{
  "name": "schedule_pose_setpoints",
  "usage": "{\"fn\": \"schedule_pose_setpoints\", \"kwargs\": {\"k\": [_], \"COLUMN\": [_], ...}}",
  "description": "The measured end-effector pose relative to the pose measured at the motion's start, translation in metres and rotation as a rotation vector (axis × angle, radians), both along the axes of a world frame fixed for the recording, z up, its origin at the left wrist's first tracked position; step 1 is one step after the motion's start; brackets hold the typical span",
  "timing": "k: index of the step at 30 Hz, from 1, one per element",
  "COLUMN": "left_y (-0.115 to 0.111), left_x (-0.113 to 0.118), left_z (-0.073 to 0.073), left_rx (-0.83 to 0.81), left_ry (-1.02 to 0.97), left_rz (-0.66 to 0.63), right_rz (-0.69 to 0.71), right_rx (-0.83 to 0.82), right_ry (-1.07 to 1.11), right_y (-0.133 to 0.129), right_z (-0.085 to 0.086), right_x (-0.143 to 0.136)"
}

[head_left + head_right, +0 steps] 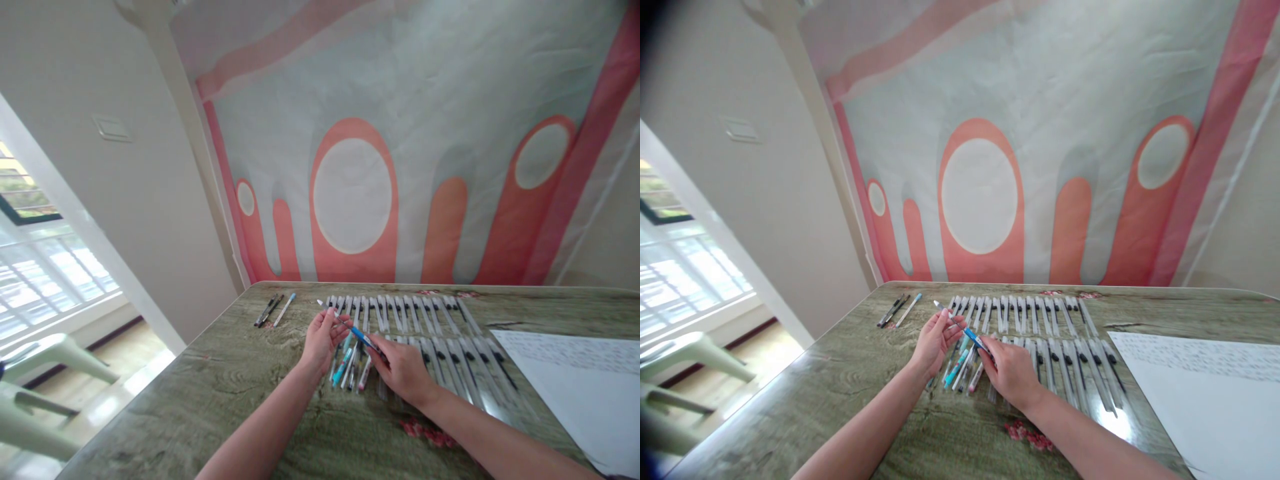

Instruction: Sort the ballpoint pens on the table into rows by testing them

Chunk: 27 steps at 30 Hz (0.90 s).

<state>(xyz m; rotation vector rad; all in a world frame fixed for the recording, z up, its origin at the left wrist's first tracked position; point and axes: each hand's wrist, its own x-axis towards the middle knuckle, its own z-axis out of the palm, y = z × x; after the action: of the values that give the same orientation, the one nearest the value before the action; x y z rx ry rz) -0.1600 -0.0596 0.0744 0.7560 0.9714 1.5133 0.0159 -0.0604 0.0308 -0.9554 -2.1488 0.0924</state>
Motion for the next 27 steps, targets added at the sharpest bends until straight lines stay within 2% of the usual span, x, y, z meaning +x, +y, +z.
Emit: {"fn": "schedule_pose_setpoints", "kwargs": {"k": [7, 16, 22, 27], "left_y": [0.003, 0.01, 0.009, 0.011], "left_x": [-0.003, -0.008, -0.005, -0.007], "left_z": [-0.001, -0.005, -0.005, -0.009], "left_rx": [0.017, 0.07, 0.013, -0.032], "left_ry": [0.004, -0.158, -0.19, -0.188], "left_rz": [-0.015, 0.049, 0.062, 0.141], "right_rz": [-0.018, -0.008, -0.007, -0.031], "right_rx": [0.031, 0.026, 0.034, 0.006], "right_ry": [-0.012, -0.023, 0.005, 0.007], "right_y": [0.0, 0.0, 0.0, 0.0], "right_z": [-0.001, -0.001, -0.001, 0.0], "right_x": [-0.001, -0.002, -0.001, -0.001]}}
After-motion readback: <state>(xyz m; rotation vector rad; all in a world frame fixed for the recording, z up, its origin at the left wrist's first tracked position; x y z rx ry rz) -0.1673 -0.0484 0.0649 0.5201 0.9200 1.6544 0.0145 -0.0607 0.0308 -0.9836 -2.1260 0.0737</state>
